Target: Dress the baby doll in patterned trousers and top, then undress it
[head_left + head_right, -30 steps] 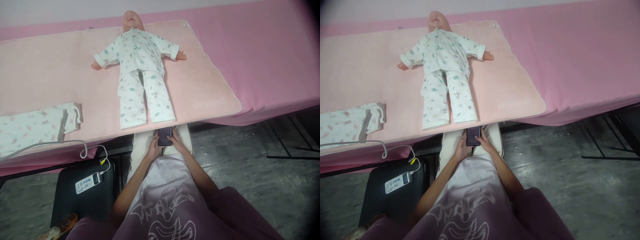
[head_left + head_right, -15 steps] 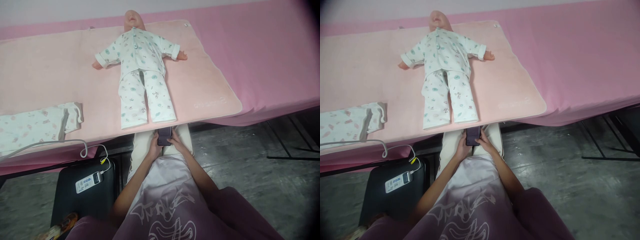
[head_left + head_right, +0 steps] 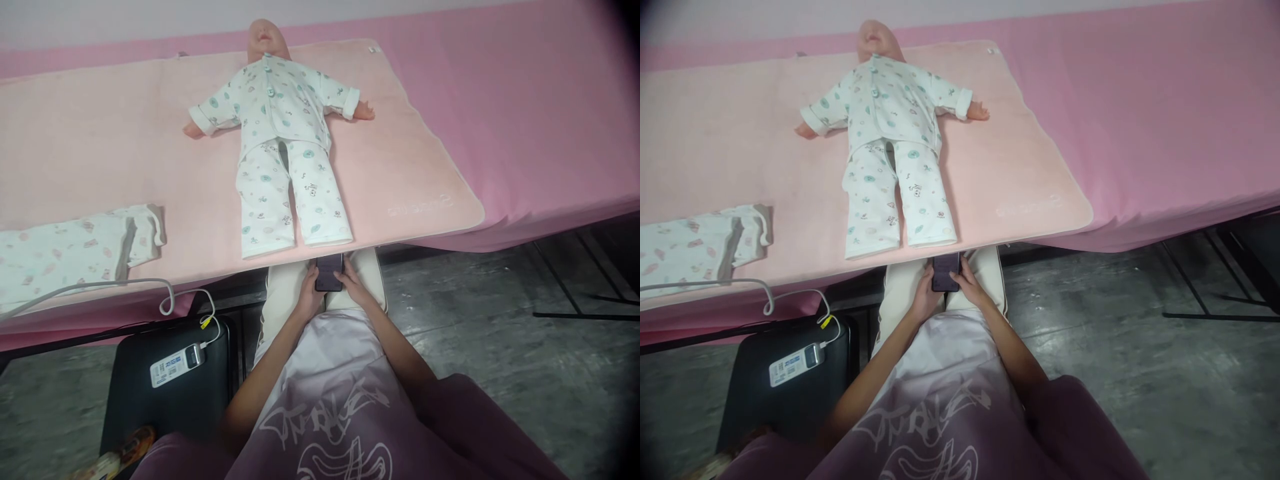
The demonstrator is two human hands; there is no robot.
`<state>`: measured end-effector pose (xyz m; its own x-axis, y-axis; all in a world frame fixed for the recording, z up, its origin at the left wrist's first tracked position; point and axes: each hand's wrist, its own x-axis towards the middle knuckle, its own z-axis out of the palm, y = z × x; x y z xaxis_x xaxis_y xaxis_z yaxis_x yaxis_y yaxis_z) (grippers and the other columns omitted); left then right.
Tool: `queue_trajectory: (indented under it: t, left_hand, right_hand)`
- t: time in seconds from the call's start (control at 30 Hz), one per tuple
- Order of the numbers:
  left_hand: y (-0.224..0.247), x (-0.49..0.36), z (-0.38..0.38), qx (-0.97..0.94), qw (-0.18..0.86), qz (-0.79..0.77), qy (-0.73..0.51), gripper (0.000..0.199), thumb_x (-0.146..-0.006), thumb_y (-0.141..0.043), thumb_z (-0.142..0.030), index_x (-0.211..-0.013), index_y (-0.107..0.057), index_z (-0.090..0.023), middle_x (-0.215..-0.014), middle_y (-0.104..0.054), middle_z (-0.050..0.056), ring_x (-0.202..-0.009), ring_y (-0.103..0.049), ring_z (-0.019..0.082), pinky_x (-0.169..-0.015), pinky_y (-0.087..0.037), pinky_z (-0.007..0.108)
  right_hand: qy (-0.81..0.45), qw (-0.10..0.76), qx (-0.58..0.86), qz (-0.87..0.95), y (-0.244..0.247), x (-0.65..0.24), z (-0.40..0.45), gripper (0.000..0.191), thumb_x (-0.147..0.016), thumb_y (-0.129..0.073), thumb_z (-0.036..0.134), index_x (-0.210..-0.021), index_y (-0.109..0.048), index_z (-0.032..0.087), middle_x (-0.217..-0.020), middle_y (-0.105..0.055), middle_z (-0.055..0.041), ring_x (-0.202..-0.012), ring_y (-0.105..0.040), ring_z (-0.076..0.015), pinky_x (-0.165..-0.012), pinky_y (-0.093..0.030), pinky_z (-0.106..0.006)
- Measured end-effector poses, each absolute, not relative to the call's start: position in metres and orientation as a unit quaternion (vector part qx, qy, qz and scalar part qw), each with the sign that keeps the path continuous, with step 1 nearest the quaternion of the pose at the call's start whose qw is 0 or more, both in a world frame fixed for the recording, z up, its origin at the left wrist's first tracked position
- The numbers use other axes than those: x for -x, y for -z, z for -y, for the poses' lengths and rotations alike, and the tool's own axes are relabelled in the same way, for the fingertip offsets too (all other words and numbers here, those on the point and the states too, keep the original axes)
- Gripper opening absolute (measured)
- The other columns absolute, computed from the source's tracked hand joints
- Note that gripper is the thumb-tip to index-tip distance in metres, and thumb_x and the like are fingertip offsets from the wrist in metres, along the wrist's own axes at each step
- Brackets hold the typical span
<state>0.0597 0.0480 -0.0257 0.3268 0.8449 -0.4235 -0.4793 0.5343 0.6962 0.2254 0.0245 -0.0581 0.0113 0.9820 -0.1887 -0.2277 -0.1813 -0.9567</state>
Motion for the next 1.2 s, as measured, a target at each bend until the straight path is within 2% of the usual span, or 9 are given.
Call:
queue_trajectory:
  t: [0.13,0.3,0.43,0.67,0.73,0.93,1.07,1.2]
  left_hand:
    - [0.026,-0.059,-0.048,-0.217,0.782,-0.406,-0.421,0.058,-0.093,-0.092,-0.051,-0.143,-0.078,-0.026,-0.161,-0.07,0.01,-0.158,-0.059,0.035,-0.121,-0.057,0.041]
    - [0.028,-0.058,-0.047,-0.213,0.783,-0.403,-0.424,0.054,-0.095,-0.089,-0.05,-0.143,-0.08,-0.028,-0.16,-0.071,0.007,-0.161,-0.054,0.037,-0.124,-0.054,0.044]
    - [0.03,-0.058,-0.047,-0.206,0.779,-0.409,-0.428,0.054,-0.095,-0.088,-0.048,-0.145,-0.078,-0.029,-0.162,-0.069,0.006,-0.161,-0.054,0.033,-0.12,-0.056,0.04]
    - [0.028,-0.059,-0.047,-0.202,0.784,-0.405,-0.424,0.053,-0.095,-0.088,-0.049,-0.143,-0.078,-0.028,-0.158,-0.072,0.006,-0.16,-0.055,0.032,-0.122,-0.055,0.039]
    - [0.027,-0.059,-0.047,-0.199,0.785,-0.41,-0.42,0.053,-0.095,-0.088,-0.048,-0.143,-0.078,-0.028,-0.159,-0.071,0.006,-0.161,-0.055,0.032,-0.122,-0.056,0.039]
    - [0.028,-0.059,-0.047,-0.194,0.787,-0.409,-0.419,0.057,-0.094,-0.088,-0.049,-0.147,-0.077,-0.031,-0.161,-0.07,0.003,-0.162,-0.055,0.03,-0.125,-0.054,0.039]
    - [0.029,-0.059,-0.048,-0.204,0.787,-0.4,-0.423,0.057,-0.095,-0.088,-0.049,-0.148,-0.077,-0.03,-0.162,-0.07,0.005,-0.162,-0.054,0.031,-0.125,-0.053,0.04]
    - [0.03,-0.058,-0.048,-0.21,0.784,-0.404,-0.423,0.052,-0.098,-0.085,-0.047,-0.146,-0.078,-0.028,-0.165,-0.068,0.005,-0.164,-0.052,0.032,-0.122,-0.055,0.038]
  right_hand:
    - [-0.577,0.52,0.502,0.38,0.06,-0.221,-0.027,0.095,-0.092,-0.078,0.083,-0.165,-0.054,0.028,-0.161,-0.065,-0.012,-0.158,-0.055,-0.0308,-0.142,-0.039,-0.047]
    - [-0.582,0.526,0.491,0.379,0.064,-0.215,-0.026,0.107,-0.084,-0.091,0.076,-0.169,-0.049,0.026,-0.157,-0.065,-0.0154,-0.15,-0.063,-0.0319,-0.137,-0.046,-0.049]
    - [-0.594,0.528,0.48,0.371,0.062,-0.215,-0.024,0.114,-0.079,-0.097,0.071,-0.17,-0.045,0.025,-0.157,-0.066,-0.0152,-0.147,-0.064,-0.032,-0.135,-0.048,-0.05]
    - [-0.583,0.52,0.497,0.378,0.057,-0.225,-0.025,0.087,-0.097,-0.076,0.079,-0.165,-0.056,0.029,-0.165,-0.062,-0.0103,-0.159,-0.054,-0.0298,-0.142,-0.038,-0.046]
    - [-0.577,0.52,0.501,0.382,0.059,-0.224,-0.026,0.087,-0.097,-0.075,0.08,-0.165,-0.055,0.029,-0.164,-0.062,-0.0114,-0.158,-0.055,-0.0299,-0.142,-0.037,-0.047]
    - [-0.576,0.533,0.485,0.387,0.065,-0.214,-0.026,0.103,-0.085,-0.092,0.073,-0.167,-0.05,0.027,-0.156,-0.066,-0.0139,-0.147,-0.064,-0.0311,-0.136,-0.045,-0.049]
    - [-0.59,0.53,0.474,0.382,0.062,-0.217,-0.024,0.101,-0.086,-0.091,0.073,-0.166,-0.05,0.028,-0.157,-0.067,-0.0126,-0.147,-0.065,-0.0314,-0.137,-0.045,-0.05]
    - [-0.589,0.522,0.487,0.379,0.057,-0.223,-0.024,0.093,-0.092,-0.082,0.078,-0.165,-0.053,0.028,-0.164,-0.063,-0.0116,-0.156,-0.058,-0.0319,-0.141,-0.04,-0.049]
